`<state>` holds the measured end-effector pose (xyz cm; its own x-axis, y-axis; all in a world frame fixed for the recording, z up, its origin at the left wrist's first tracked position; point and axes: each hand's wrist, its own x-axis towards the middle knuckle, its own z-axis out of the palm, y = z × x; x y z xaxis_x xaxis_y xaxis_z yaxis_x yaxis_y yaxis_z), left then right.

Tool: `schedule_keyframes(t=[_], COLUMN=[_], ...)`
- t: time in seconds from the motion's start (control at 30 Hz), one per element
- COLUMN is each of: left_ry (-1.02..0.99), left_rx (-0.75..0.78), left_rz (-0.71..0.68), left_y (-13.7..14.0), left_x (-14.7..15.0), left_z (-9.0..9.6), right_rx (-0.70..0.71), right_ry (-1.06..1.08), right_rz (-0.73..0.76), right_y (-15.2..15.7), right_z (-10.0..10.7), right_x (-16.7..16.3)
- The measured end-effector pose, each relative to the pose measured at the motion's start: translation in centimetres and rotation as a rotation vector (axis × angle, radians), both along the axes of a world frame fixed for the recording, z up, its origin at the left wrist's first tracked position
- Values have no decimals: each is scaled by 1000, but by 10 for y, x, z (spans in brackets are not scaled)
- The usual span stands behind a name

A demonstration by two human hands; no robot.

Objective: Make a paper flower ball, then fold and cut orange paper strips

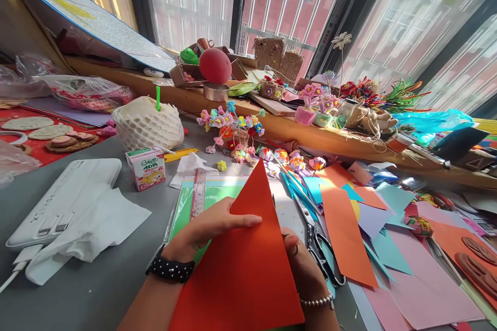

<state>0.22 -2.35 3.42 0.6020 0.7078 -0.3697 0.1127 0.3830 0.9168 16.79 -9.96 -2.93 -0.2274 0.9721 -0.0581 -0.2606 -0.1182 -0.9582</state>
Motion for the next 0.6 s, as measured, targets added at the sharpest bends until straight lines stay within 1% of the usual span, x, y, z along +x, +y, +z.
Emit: schedule_keyframes(t=[0.1,0.17,0.37,0.6], left_ry=[-15,-22,-36,-19], left_rx=[-14,-16,-1,25], left_rz=[-37,-38,-44,-45], left_y=[2,2,3,4], left_x=[-1,-1,-1,-1], left_z=[-3,-4,-5,-7], right_rx=[-16,-34,21,11], right_ry=[18,36,47,101], right_rz=[-40,-62,24,16], right_y=[0,0,5,8], right_z=[3,4,3,2], right_x=[-2,-3,-2,-4])
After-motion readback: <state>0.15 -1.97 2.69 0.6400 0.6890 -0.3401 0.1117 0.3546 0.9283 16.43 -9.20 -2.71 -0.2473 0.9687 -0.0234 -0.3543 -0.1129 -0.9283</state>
